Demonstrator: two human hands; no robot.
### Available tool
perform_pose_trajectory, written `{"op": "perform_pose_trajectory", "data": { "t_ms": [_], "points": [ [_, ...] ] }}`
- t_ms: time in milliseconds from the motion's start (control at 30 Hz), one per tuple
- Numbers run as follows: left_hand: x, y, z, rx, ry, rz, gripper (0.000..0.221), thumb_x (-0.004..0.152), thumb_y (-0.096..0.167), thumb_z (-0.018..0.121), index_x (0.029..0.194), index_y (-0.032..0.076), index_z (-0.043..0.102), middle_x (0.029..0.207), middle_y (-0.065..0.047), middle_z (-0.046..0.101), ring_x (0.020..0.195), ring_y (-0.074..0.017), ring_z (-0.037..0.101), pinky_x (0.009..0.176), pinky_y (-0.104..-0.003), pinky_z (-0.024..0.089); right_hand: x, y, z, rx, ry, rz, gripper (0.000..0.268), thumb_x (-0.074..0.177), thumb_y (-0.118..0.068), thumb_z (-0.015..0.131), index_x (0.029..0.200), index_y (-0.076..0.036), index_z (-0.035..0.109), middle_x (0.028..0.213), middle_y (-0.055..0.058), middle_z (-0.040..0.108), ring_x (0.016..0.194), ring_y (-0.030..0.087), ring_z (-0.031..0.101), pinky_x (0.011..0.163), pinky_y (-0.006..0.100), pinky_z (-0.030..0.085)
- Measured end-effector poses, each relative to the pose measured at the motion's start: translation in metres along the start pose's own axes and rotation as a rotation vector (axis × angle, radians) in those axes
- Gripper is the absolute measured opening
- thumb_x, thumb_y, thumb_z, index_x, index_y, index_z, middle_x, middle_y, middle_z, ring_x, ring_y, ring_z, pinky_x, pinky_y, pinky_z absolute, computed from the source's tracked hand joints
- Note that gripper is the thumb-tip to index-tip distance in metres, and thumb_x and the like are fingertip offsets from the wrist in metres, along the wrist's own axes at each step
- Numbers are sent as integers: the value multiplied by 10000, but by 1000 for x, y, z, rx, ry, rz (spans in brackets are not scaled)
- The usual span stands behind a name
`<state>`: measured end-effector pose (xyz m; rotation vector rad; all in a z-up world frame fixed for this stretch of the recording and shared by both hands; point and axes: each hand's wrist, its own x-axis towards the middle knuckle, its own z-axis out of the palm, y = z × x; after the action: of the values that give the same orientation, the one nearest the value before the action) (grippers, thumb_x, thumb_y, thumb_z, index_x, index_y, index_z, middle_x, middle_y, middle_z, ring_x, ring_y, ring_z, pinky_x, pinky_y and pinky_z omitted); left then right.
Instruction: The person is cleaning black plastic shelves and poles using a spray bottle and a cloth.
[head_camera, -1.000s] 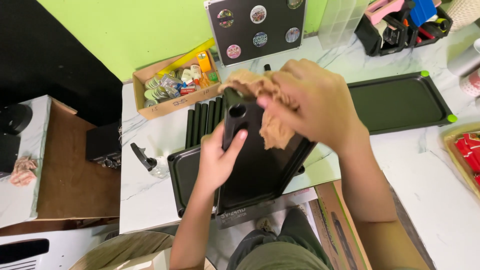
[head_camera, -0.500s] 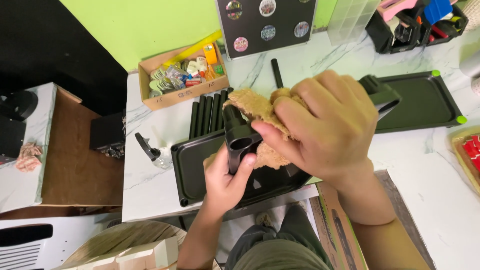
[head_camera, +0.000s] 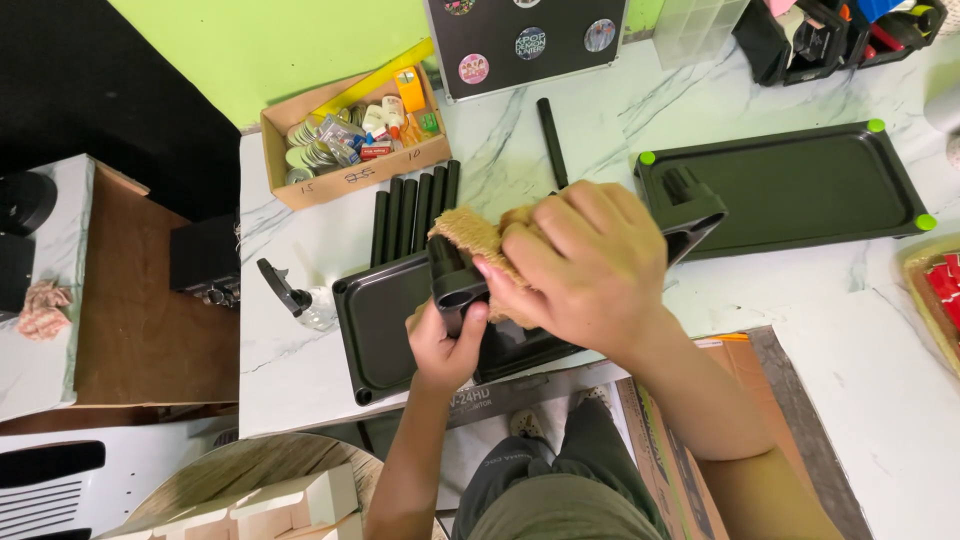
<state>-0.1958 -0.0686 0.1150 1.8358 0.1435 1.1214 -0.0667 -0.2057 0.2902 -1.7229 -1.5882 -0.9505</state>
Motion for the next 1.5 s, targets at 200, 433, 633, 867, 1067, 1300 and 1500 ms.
{"op": "perform_pose_trajectory", "data": {
  "t_ms": [200,433,633,867,1067,1300,1500],
  "points": [
    [-12,-23,-9,79,96,90,261,983,174,739,1101,-50,679,751,-41,667,616,-82,586,594,-250,470,-2,-3,10,-30,15,-49,223,893,-293,814,895,-111,684,890,9,603,856,230,592,782,377,471],
    [-20,-38,-9,114,131,106,286,968,246,755,1033,-24,689,707,-43,619,598,-104,567,578,-263,462,-18,28,-14,-187,68,124,71,794,-142,748,815,-88,707,905,29,685,916,273,650,819,450,485],
    [-25,-54,-8,112,164,53,268,956,237,754,1002,-18,683,653,-4,534,565,-84,472,543,-254,387,-95,67,35,337,247,582,299,977,-193,582,1188,15,617,1077,138,649,1004,240,645,864,382,511],
    [-24,-52,-5,66,226,-3,282,979,246,731,1000,-21,642,700,23,542,628,-49,457,571,-235,370,-232,52,112,318,230,767,597,1156,-480,328,1282,70,523,901,194,594,806,297,582,741,443,431],
    [-38,-71,-8,85,286,-55,301,980,258,745,978,-24,637,702,34,528,633,-44,439,575,-227,353,-349,62,165,673,41,848,595,1056,-528,475,1118,57,561,739,109,624,672,248,616,602,340,483],
    [-65,-63,-24,130,393,-57,795,990,236,758,1544,-52,266,1532,-190,304,1407,-266,308,1178,-401,271,-330,76,147,639,25,854,443,928,-459,709,814,-34,656,695,75,665,642,220,659,595,332,498],
    [-66,52,3,733,810,153,786,1075,391,698,1644,80,255,1670,-85,181,1582,-299,255,1285,-488,266,-257,108,78,258,-275,547,363,735,-386,872,599,-84,722,626,101,682,588,293,659,609,394,509]
  ]
}}
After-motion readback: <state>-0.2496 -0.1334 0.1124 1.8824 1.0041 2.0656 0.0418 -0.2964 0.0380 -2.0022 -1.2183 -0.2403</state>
